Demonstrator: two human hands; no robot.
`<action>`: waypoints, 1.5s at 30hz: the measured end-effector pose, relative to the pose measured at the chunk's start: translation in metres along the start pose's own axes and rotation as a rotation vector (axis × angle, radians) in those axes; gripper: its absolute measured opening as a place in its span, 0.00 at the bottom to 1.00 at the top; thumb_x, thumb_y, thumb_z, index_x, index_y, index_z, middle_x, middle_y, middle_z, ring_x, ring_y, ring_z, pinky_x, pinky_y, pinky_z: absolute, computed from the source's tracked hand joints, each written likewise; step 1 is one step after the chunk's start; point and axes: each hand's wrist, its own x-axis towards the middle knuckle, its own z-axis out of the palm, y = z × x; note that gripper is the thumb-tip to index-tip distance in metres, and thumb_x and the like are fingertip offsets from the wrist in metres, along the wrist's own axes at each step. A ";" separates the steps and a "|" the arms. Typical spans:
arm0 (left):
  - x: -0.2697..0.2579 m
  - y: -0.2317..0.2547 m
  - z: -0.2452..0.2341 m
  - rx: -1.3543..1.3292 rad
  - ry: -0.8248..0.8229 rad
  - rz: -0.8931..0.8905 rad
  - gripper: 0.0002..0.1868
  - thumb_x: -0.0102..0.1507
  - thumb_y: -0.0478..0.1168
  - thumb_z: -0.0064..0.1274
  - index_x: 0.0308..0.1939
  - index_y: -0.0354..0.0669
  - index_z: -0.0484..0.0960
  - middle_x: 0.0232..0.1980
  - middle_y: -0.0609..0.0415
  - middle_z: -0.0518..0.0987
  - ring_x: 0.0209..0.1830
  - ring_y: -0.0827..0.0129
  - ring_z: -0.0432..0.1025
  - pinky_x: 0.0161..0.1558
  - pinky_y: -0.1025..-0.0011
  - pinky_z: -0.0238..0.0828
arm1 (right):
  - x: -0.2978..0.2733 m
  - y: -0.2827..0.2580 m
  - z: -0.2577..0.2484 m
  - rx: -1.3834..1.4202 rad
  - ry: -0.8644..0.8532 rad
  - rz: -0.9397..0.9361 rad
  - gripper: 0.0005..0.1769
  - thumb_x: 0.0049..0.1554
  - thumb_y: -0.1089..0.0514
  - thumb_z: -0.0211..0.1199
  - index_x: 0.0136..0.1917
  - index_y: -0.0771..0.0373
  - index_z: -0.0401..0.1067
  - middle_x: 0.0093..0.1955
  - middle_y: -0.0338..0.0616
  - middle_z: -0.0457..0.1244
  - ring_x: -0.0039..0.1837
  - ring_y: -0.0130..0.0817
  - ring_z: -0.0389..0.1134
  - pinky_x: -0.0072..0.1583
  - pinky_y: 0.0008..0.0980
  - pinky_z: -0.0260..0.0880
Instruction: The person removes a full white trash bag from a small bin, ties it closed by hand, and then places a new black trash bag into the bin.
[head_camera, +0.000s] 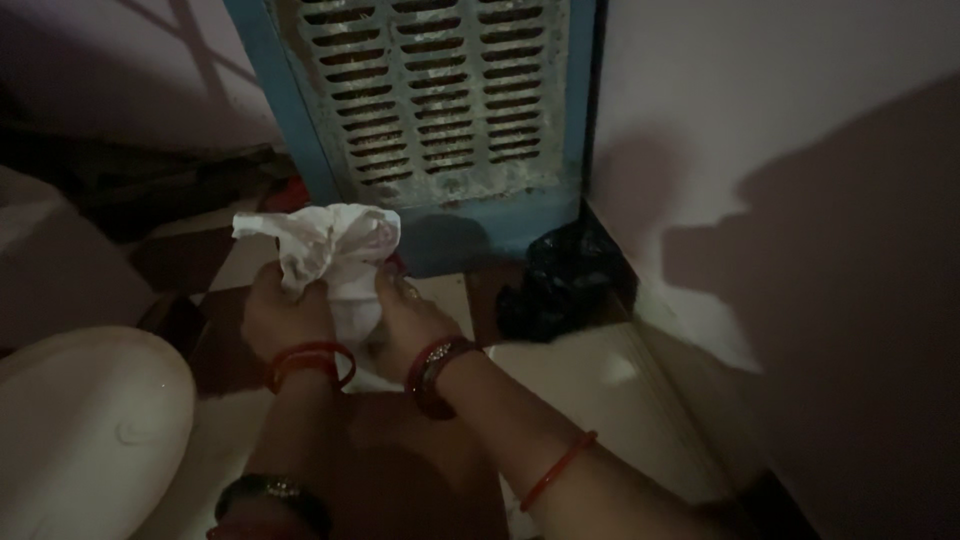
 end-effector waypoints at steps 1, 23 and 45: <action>0.003 0.001 0.002 0.015 0.011 0.018 0.20 0.57 0.38 0.62 0.54 0.44 0.85 0.53 0.40 0.83 0.53 0.45 0.77 0.53 0.55 0.72 | -0.001 -0.002 -0.004 0.002 -0.010 0.015 0.62 0.50 0.49 0.72 0.82 0.64 0.32 0.82 0.63 0.42 0.77 0.59 0.52 0.73 0.44 0.56; 0.029 0.060 -0.037 -0.101 0.011 -0.030 0.16 0.56 0.38 0.64 0.48 0.40 0.85 0.50 0.37 0.83 0.51 0.49 0.80 0.51 0.59 0.75 | -0.009 -0.031 -0.046 -0.122 0.125 -0.143 0.43 0.53 0.55 0.65 0.76 0.60 0.51 0.77 0.57 0.54 0.78 0.53 0.54 0.73 0.46 0.58; 0.008 0.040 -0.011 -0.068 -0.013 -0.009 0.21 0.55 0.35 0.62 0.53 0.40 0.85 0.52 0.38 0.83 0.50 0.45 0.78 0.51 0.56 0.72 | -0.023 -0.020 -0.059 -0.148 0.116 -0.024 0.41 0.51 0.55 0.67 0.74 0.55 0.54 0.72 0.53 0.60 0.70 0.55 0.63 0.67 0.56 0.63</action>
